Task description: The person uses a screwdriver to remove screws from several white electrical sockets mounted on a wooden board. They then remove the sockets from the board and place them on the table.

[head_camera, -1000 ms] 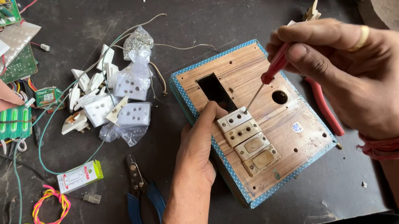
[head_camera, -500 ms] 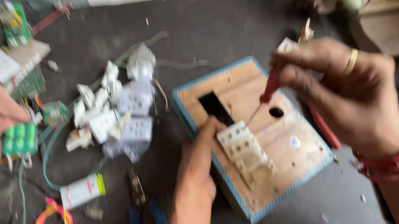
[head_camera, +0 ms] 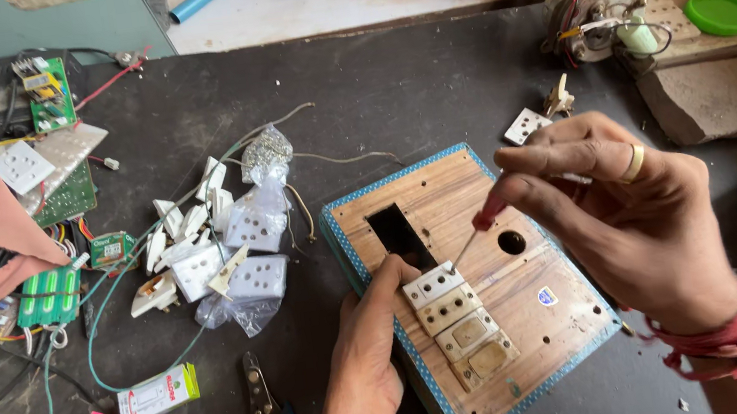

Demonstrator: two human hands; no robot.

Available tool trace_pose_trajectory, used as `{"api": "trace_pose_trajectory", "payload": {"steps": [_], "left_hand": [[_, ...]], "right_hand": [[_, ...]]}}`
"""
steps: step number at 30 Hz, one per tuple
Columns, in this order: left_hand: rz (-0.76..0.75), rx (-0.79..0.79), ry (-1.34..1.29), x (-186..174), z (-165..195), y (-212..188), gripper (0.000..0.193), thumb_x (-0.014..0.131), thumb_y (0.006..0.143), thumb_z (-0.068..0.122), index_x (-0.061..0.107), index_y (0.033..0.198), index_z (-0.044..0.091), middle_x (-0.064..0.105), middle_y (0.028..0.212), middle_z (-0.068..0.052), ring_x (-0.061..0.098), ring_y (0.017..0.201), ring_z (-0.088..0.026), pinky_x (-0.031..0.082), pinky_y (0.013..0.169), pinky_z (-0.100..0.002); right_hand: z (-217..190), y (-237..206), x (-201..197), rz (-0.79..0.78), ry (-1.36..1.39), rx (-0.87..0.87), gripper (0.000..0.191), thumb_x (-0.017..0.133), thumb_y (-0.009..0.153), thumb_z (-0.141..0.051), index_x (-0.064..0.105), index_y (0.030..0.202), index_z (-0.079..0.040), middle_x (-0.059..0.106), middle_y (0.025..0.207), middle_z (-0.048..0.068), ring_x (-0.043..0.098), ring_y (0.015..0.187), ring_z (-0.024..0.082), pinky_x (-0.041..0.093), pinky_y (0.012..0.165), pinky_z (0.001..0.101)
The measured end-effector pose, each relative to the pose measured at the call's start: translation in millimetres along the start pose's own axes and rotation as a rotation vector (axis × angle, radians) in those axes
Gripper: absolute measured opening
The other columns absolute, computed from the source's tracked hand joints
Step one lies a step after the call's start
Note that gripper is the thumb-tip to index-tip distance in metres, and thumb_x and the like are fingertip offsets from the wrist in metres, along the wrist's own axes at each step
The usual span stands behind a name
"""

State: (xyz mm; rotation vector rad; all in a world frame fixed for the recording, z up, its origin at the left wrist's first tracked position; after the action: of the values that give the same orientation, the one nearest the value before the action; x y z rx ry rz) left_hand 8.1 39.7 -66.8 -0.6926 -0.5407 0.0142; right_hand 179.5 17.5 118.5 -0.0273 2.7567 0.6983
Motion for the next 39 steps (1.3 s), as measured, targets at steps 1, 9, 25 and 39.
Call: {"api": "trace_pose_trajectory", "payload": {"steps": [1,9,25,39], "left_hand": [[-0.034,0.016,0.023,1,1,0,0.026,0.072,0.082,0.038,0.07,0.073,0.013,0.072,0.092,-0.005,0.064,0.101,-0.017,0.049,0.092,-0.04],[-0.028,-0.012,0.087,1,4,-1,0.026,0.07,0.082,0.037,0.069,0.07,0.014,0.07,0.086,-0.005,0.063,0.096,-0.019,0.046,0.092,-0.041],[-0.015,-0.089,0.157,3,5,-4,0.024,0.068,0.079,0.038,0.069,0.071,0.016,0.068,0.085,-0.007,0.063,0.1,-0.022,0.048,0.094,-0.048],[0.017,-0.131,0.184,4,7,-6,0.028,0.067,0.074,0.045,0.07,0.073,0.017,0.07,0.101,-0.006,0.057,0.118,-0.026,0.033,0.106,-0.063]], "right_hand": [[1,-1,1,-0.003,0.005,0.016,0.024,0.065,0.097,0.005,0.07,0.12,0.002,0.071,0.114,0.013,0.077,0.104,0.023,0.07,0.089,0.0344],[8,0,-1,0.052,0.036,0.105,0.029,0.062,0.096,0.006,0.068,0.124,0.002,0.072,0.118,0.013,0.071,0.111,0.021,0.064,0.098,0.0338],[9,0,-8,0.033,-0.105,0.1,0.029,0.062,0.098,0.006,0.069,0.126,0.003,0.073,0.123,0.018,0.073,0.113,0.021,0.064,0.1,0.0345],[10,0,-8,-0.006,0.003,0.113,0.037,0.065,0.092,0.001,0.067,0.129,-0.001,0.064,0.124,0.013,0.07,0.109,0.019,0.067,0.094,0.0332]]}}
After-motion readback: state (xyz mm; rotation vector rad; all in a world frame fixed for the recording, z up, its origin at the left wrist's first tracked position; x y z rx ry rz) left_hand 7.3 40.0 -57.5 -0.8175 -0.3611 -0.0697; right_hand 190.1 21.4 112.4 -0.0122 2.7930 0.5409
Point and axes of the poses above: each hand's wrist, its own y-axis towards the middle knuckle, its own x-axis out of the palm, z = x × y, the point moved 4 cm from there along y, towards the middle knuckle
